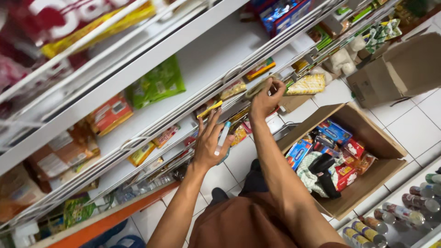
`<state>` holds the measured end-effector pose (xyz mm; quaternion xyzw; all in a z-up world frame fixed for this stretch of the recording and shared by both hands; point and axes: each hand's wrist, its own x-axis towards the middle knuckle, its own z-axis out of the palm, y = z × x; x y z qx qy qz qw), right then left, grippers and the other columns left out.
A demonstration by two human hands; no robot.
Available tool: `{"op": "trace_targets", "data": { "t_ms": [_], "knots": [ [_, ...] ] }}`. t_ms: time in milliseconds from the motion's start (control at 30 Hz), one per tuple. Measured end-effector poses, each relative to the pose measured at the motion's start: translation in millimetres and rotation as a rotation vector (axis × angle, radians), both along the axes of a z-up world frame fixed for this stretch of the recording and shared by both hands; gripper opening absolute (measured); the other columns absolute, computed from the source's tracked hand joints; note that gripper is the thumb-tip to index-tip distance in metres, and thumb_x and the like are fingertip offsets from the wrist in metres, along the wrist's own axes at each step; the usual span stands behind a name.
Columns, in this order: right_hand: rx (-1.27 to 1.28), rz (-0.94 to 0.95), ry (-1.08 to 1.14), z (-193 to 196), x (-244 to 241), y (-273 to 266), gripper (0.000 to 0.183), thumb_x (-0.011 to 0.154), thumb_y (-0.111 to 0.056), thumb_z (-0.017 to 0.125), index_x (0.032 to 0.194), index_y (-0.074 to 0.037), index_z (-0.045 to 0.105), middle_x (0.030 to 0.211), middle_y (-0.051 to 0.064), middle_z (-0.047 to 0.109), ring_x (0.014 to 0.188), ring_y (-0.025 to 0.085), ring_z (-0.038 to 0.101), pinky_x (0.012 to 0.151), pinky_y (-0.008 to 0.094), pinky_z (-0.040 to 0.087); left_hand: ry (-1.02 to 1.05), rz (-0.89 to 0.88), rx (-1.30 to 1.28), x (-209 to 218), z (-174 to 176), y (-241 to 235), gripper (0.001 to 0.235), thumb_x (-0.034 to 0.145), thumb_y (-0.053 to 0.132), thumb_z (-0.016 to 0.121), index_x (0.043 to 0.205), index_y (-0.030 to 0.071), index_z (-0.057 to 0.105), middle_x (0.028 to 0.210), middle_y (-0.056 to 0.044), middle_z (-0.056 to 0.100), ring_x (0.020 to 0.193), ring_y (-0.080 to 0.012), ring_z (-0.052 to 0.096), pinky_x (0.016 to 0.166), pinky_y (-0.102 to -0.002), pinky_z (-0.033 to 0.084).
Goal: The person cleans the metal edges of grocery store shelves using a spray bottle and a cloth. They spray the shelf edge and wipe it down, moving along the aisle to clean multiple sections. The person also briefly handles a box of tea and a barcode scanner from a cardboard box on the floor.
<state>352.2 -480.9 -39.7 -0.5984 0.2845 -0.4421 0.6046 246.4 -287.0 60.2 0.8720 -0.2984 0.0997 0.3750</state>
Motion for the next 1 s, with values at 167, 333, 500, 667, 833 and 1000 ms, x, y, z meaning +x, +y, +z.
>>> {"op": "trace_targets", "data": {
  "t_ms": [167,333,500,667,833,1000],
  "knots": [
    [-0.055,0.356,-0.034,-3.8,-22.1,25.5,0.074,0.109,-0.038,0.052,0.161,-0.001,0.013,0.169,0.022,0.011,0.156,0.032,0.015,0.128,0.042,0.014,-0.039,-0.039,0.004,15.6,2.6,-29.2,0.039,0.097,0.034,0.068,0.113,-0.001,0.062,0.156,-0.026,0.046,0.146,-0.0486,0.043,0.121,-0.071,0.021],
    [-0.204,0.449,0.105,-27.3,-4.6,2.0,0.083,0.112,-0.052,0.035,0.167,-0.004,-0.006,0.176,0.018,-0.015,0.164,0.031,-0.013,0.134,0.043,-0.004,-0.011,-0.05,-0.028,29.4,0.9,-56.9,0.043,0.098,0.035,0.067,0.12,-0.003,0.061,0.155,-0.025,0.048,0.146,-0.0477,0.043,0.121,-0.071,0.022],
    [-0.089,0.309,0.155,-23.5,36.2,-56.7,0.084,0.11,-0.059,0.025,0.165,-0.007,-0.01,0.174,0.014,-0.018,0.162,0.032,-0.014,0.132,0.043,-0.005,-0.004,-0.041,0.0,33.8,-2.3,-78.3,0.039,0.098,0.035,0.066,0.114,0.0,0.063,0.156,-0.026,0.047,0.148,-0.0493,0.04,0.12,-0.07,0.02],
    [0.033,0.287,0.186,-5.0,64.0,-122.9,0.084,0.105,-0.063,0.02,0.164,-0.014,-0.014,0.171,0.011,-0.023,0.159,0.031,-0.01,0.127,0.043,0.003,0.005,-0.017,0.014,36.3,-2.1,-86.6,0.039,0.099,0.038,0.064,0.11,0.001,0.064,0.156,-0.024,0.048,0.148,-0.0476,0.04,0.121,-0.07,0.019],
    [-0.006,0.302,0.149,-0.5,62.5,-132.9,0.08,0.108,-0.065,0.018,0.165,-0.017,-0.01,0.174,0.01,-0.017,0.162,0.032,-0.004,0.132,0.043,0.003,0.041,0.016,0.018,34.6,-7.6,-89.5,0.039,0.1,0.038,0.062,0.11,0.001,0.065,0.156,-0.023,0.048,0.149,-0.0457,0.04,0.121,-0.069,0.018],
    [-0.019,0.538,0.3,15.1,5.1,-96.6,0.082,0.102,-0.062,0.011,0.165,-0.013,-0.007,0.174,0.01,-0.007,0.157,0.032,0.004,0.126,0.044,0.007,0.026,0.044,0.032,37.4,-13.8,-94.2,0.041,0.101,0.039,0.06,0.112,0.0,0.066,0.155,-0.022,0.049,0.15,-0.0439,0.04,0.123,-0.07,0.015]
  ]
}}
